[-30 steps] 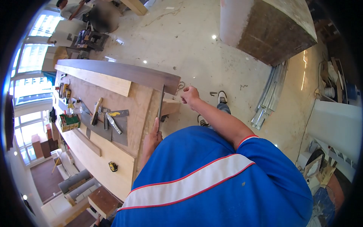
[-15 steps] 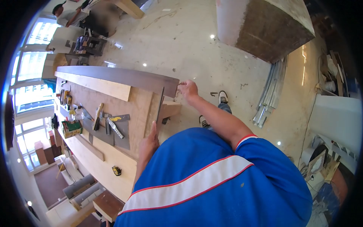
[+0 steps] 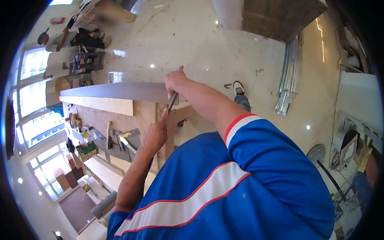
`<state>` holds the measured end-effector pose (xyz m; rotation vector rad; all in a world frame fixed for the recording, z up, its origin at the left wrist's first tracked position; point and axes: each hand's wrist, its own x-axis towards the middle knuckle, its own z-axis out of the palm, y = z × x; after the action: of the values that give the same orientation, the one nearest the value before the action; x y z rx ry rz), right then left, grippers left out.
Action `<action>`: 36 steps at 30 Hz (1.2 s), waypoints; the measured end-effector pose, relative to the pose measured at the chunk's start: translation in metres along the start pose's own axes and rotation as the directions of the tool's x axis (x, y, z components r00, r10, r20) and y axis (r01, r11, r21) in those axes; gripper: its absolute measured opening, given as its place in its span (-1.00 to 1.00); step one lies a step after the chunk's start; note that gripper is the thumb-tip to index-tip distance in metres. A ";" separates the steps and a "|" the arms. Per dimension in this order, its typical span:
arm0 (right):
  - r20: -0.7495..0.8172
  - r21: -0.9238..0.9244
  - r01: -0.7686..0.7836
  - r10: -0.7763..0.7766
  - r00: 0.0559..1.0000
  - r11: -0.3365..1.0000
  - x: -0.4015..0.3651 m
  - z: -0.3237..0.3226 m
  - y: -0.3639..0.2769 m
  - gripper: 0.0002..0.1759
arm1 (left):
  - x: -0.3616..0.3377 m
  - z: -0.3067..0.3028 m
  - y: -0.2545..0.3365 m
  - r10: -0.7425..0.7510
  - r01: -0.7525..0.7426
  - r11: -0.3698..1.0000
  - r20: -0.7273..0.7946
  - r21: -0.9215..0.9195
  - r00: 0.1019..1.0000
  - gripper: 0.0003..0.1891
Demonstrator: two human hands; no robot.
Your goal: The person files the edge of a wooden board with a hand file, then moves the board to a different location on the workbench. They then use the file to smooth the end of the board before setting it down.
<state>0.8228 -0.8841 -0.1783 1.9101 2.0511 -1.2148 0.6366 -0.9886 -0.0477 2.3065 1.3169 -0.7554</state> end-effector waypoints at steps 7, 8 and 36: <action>-0.065 0.009 0.036 -0.035 0.997 0.999 -0.005 -0.002 0.006 -0.39 | 0.007 -0.014 0.017 -0.092 0.080 0.991 0.110 0.107 0.990 -0.30; -0.059 0.001 0.023 -0.022 0.998 1.000 -0.003 -0.001 0.005 -0.38 | 0.010 -0.015 0.018 -0.100 0.085 0.989 0.131 0.117 0.986 -0.28; 0.021 0.062 -0.034 0.033 0.999 0.997 -0.005 -0.009 0.001 -0.22 | 0.059 0.009 0.022 -0.069 0.059 0.994 0.111 0.092 0.991 -0.22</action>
<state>0.8285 -0.8825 -0.1696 1.9425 1.9859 -1.3003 0.6783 -0.9655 -0.0902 2.2610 1.3362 -0.9703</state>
